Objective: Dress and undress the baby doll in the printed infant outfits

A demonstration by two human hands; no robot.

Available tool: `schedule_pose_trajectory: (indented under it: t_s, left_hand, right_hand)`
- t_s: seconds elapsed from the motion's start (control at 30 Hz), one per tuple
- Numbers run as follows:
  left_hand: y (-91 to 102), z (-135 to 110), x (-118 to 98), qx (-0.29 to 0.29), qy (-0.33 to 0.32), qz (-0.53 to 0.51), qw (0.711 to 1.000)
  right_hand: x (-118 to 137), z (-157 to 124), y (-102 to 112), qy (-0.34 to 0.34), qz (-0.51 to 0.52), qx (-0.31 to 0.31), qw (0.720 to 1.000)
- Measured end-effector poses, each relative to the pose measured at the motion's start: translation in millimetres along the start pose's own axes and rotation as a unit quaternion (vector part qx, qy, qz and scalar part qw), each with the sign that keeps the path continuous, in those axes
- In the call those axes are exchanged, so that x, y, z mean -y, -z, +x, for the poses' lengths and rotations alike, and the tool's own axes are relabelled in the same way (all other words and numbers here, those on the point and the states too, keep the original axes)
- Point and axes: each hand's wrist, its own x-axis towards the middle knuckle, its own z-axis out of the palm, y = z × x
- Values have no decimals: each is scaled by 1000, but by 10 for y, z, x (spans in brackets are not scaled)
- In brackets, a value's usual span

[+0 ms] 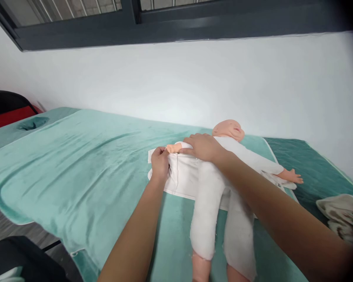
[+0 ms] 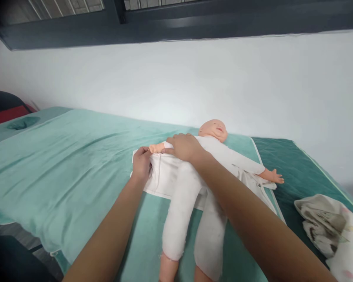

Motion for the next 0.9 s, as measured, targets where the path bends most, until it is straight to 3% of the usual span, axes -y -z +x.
schedule_pose_trajectory:
  t_s: [0.13,0.23,0.37,0.47,0.53,0.6,0.67,0.8,0.9]
  left_hand:
    - [0,-34,-42,-24,4,-2,1000]
    - [-22,-105,-102,-26,-55,89,994]
    - [-70,-210,-162,71,-146,214,963]
    - [-104,-253,-173,154,-176,280,931]
    - [-112,-264,-171,170,-183,298,921]
    - [-106,-262,-164,154,-192,305,920]
    - [-91,-245,-148,97,-207,324,918]
    - [-73,-189,-93,-32,-212,431,876]
    - [-95,-181,-71,-38,-182,500,846]
  right_hand:
    - [-32,-7,-29,-13,-14,15,1000]
    - [-23,9,-80,-19,-29,11,999]
    - [36,59,-147,-16,-60,-4,998]
    - [91,97,-172,-26,-67,10,997]
    - [124,118,-184,-32,-67,15,997]
    - [151,135,-193,-34,-64,14,997]
    - [163,141,-181,-34,-59,9,998]
    - [85,25,-34,-34,-22,-16,999]
    - [-100,-282,109,-65,88,-91,990]
